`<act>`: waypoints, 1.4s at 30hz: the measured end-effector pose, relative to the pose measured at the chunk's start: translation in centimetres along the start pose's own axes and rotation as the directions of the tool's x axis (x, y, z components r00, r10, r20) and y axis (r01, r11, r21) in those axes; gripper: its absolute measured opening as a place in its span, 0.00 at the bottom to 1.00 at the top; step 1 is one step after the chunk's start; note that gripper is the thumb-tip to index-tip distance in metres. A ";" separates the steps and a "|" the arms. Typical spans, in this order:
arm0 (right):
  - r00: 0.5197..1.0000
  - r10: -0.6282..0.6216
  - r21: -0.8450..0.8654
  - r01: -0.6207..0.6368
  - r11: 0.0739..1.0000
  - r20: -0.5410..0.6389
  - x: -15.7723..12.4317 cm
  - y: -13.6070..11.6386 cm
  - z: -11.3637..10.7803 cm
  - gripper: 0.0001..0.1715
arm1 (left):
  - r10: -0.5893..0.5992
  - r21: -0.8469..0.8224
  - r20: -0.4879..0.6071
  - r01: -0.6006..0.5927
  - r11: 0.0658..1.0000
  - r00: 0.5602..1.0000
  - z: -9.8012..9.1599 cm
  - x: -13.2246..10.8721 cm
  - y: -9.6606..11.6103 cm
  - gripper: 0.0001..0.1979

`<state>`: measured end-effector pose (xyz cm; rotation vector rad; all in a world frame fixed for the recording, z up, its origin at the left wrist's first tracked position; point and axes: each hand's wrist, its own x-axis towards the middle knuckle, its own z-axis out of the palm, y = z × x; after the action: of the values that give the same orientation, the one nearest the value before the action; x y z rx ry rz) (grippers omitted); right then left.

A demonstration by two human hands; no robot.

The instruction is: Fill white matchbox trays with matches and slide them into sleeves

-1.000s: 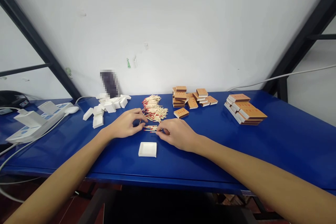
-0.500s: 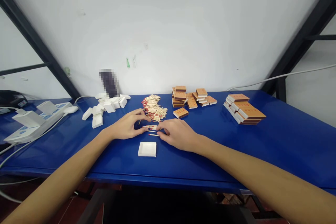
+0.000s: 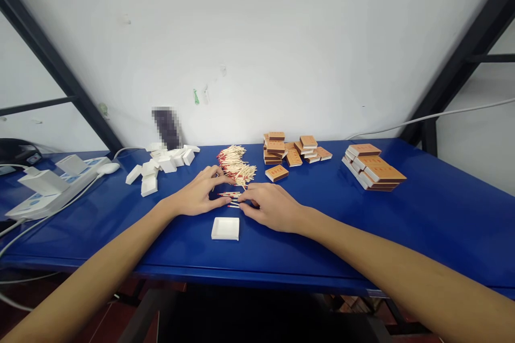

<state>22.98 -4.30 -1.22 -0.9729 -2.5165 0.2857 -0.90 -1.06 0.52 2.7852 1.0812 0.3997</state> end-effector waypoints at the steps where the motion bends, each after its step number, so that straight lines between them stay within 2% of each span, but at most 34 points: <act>1: 1.000 0.002 0.002 -0.002 1.000 0.000 0.0 0.0 0.0 0.14 | -0.006 0.001 0.003 0.006 1.000 1.000 0.0 0.0 0.0 0.23; 14: 0.999 0.035 0.026 -0.035 0.999 -0.025 0.1 0.5 0.5 0.07 | 0.002 0.040 -0.016 -0.002 0.999 1.000 -0.5 -0.1 -0.6 0.15; 21: 0.998 0.050 0.029 -0.048 0.998 -0.044 0.1 0.5 0.4 0.06 | -0.008 0.042 -0.010 0.009 0.999 1.000 -0.6 -0.1 -0.7 0.15; 29: 0.993 0.115 -0.024 -0.116 0.993 -0.041 0.0 0.5 0.2 0.10 | -0.007 0.021 0.013 0.007 1.000 1.000 -0.4 -0.1 -0.9 0.16; 36: 0.996 0.080 0.007 -0.080 0.997 -0.036 0.0 0.5 0.3 0.09 | -0.024 0.015 0.034 0.024 1.000 0.999 -0.5 -0.2 -0.9 0.17; 42: 0.993 0.109 0.008 -0.108 0.994 -0.039 0.0 0.2 0.1 0.09 | -0.016 0.003 0.031 0.016 1.000 0.999 -0.4 -0.2 -0.7 0.20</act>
<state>23.05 -4.14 -1.39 -1.1043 -2.4301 0.3037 -1.61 -0.73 0.71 2.7735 1.0977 0.3521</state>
